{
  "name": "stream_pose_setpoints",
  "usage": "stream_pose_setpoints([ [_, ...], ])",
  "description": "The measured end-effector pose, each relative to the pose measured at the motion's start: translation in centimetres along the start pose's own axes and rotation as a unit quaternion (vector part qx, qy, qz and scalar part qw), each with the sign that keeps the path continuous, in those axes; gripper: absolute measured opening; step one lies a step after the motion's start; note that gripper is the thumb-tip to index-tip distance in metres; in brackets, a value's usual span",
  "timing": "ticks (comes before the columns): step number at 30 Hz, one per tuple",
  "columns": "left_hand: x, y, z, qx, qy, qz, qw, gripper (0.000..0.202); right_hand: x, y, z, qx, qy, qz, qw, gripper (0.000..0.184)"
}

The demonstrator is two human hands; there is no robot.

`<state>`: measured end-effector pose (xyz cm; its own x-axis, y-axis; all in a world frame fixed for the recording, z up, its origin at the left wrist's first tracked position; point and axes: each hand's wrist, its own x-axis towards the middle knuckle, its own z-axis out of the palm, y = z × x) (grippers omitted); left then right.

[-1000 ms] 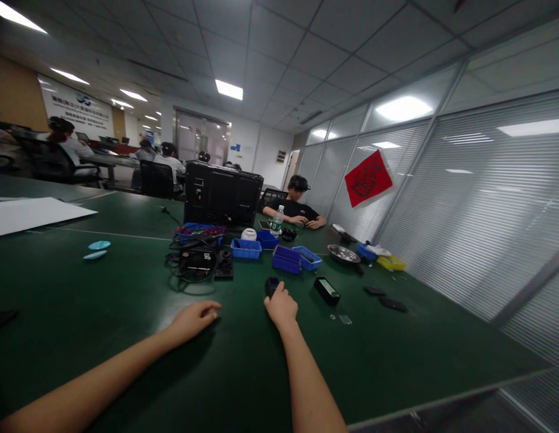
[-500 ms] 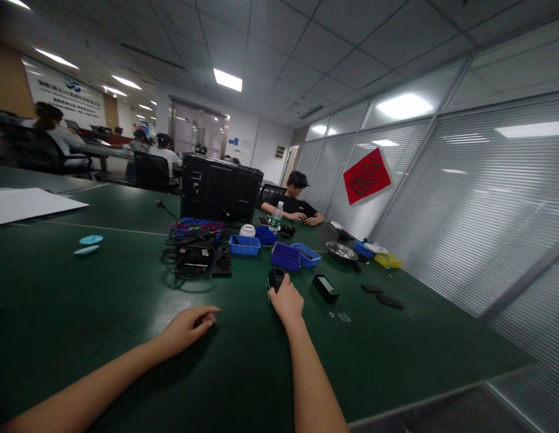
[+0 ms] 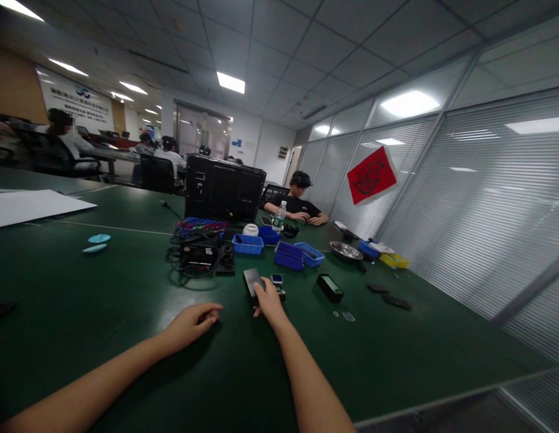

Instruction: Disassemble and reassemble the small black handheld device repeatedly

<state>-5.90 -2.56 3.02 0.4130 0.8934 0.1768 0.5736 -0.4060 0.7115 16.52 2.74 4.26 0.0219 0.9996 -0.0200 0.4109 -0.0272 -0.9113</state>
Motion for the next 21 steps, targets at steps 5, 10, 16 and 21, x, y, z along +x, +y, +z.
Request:
stream_pose_setpoints([
  [5, 0.0, -0.2, 0.1, 0.005, 0.001, 0.004, 1.0, 0.033, 0.4, 0.5, 0.0, -0.104, -0.01, 0.006, 0.995, 0.033],
  [10, 0.1, -0.2, 0.1, 0.008, 0.005, 0.0, 1.0, 0.033, -0.8, -1.1, -0.8, -0.338, 0.059, -0.114, 0.932, 0.038],
  [16, 0.1, -0.1, 0.1, 0.008, -0.001, 0.004, 1.0, 0.032, -1.7, -0.9, -0.4, -0.378, 0.024, -0.18, 0.908, 0.052],
  [21, 0.1, -0.1, 0.1, -0.012, 0.006, 0.004, 1.0, 0.034, -0.9, -0.3, -0.3, -0.289, -0.029, -0.147, 0.945, 0.024],
])
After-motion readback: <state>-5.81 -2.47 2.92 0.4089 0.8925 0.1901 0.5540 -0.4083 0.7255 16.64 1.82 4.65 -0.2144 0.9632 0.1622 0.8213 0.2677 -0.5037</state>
